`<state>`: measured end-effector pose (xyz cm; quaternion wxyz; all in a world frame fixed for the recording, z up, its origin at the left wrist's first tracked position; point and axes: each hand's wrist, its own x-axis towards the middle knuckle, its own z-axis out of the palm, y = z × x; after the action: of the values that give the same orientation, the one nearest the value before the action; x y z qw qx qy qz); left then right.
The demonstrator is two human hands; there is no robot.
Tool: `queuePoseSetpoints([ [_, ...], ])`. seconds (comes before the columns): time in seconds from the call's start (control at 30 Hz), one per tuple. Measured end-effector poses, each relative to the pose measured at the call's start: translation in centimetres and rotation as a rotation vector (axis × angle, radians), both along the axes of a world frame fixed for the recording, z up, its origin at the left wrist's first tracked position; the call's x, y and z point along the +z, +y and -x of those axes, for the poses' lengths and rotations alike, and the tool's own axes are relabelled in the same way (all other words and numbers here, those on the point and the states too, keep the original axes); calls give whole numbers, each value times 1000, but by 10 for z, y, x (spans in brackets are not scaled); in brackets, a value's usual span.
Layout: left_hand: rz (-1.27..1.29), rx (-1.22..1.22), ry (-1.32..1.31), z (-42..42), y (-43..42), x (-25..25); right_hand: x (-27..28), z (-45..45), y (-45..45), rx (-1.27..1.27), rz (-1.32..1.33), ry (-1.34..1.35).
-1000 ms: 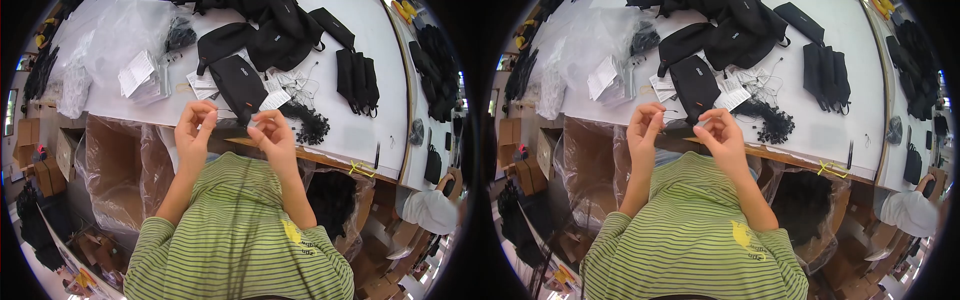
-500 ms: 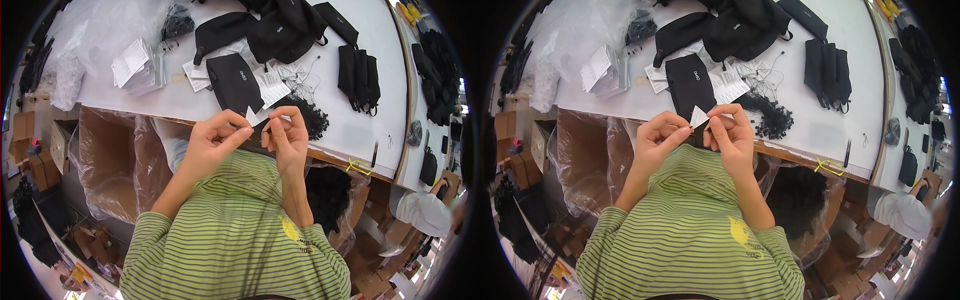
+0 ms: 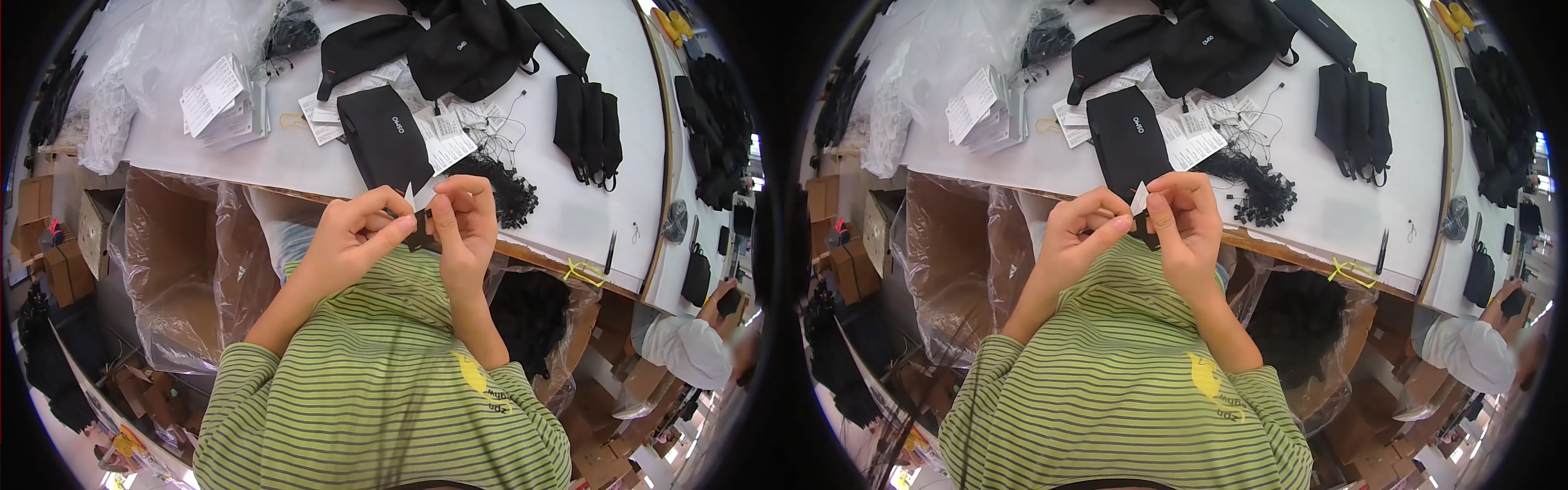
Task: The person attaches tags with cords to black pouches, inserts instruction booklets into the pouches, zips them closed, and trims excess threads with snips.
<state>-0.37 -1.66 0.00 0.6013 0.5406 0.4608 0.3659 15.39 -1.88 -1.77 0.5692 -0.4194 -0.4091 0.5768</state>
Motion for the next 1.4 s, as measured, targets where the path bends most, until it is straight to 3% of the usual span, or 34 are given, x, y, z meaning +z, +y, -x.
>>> queuePoseSetpoints([
  [0.1,-66,4,-34,-2,-1,-6,-3,5,-2,14,-54,15],
  [0.33,-31,30,-55,-5,-4,-9,-15,14,-7,-194,-319,-271],
  [0.53,155,86,-360,-16,-10,-2,-24,15,-10,-290,-508,-339],
  [0.7,291,62,-449,-16,-10,-6,-27,12,-8,-290,-612,-383],
  [0.83,186,97,-361,-16,-12,-7,-16,16,-9,-261,-422,-285],
  [0.93,-40,160,-44,-17,-13,0,-5,13,-10,-165,-217,-158],
  [1.03,-185,146,86,-13,-13,1,3,12,-11,-123,-132,-127],
  [1.4,-157,116,35,-10,-12,0,3,12,-10,-103,-118,-75],
])
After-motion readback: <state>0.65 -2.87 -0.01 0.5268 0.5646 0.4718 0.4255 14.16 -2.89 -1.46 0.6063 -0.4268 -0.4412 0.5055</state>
